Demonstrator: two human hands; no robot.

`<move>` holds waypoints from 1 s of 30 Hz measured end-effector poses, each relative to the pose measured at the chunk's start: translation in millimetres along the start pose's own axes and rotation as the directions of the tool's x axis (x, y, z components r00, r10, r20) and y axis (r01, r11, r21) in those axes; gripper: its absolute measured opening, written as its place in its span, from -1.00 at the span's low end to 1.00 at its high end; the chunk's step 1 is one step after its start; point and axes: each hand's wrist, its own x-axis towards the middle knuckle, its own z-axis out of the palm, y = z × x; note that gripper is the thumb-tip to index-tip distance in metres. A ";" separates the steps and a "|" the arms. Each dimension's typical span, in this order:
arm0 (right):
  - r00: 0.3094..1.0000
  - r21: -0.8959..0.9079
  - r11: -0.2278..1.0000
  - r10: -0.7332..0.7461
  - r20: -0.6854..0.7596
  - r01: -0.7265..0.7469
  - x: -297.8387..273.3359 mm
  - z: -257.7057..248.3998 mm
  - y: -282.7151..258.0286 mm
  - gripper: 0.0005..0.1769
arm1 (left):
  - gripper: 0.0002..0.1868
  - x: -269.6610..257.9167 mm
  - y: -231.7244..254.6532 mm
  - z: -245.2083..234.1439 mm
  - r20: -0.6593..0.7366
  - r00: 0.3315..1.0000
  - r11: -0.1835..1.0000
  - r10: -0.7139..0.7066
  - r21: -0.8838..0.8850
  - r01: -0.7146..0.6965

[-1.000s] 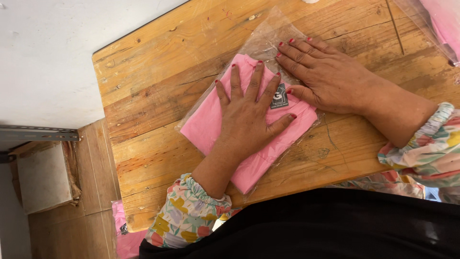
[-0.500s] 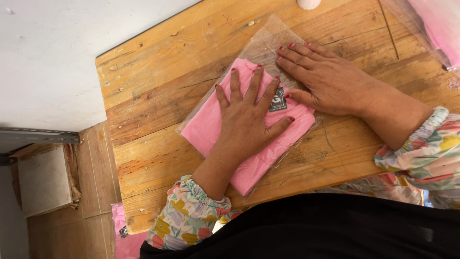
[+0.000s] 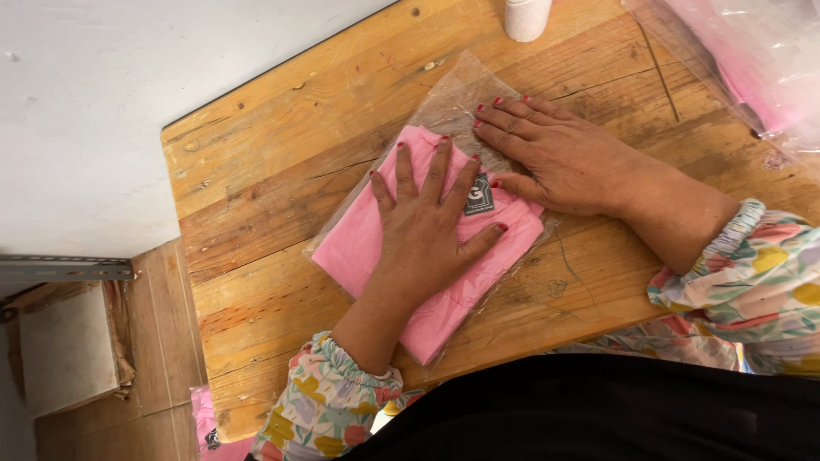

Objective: The person prepares a pink shirt by cleaning it with a lint roller and then folding it and placing it into a clear plastic bag.

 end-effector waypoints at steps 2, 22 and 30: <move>1.000 0.016 1.000 0.010 0.010 -0.010 0.0 -1.5 -2.0 -0.16 | -0.12 -0.4 0.7 -2.3 0.015 1.000 1.000 0.002 -0.006 -0.002; 0.999 0.038 0.999 -0.023 -0.038 0.024 1.1 -2.6 -0.5 -0.18 | -0.12 1.4 1.6 -5.2 0.035 0.999 1.000 -0.010 -0.012 0.010; 1.000 0.040 0.999 -0.010 -0.008 0.011 0.8 -3.8 0.0 -0.21 | -0.12 0.0 1.1 -4.7 0.034 0.999 1.000 -0.004 -0.029 0.005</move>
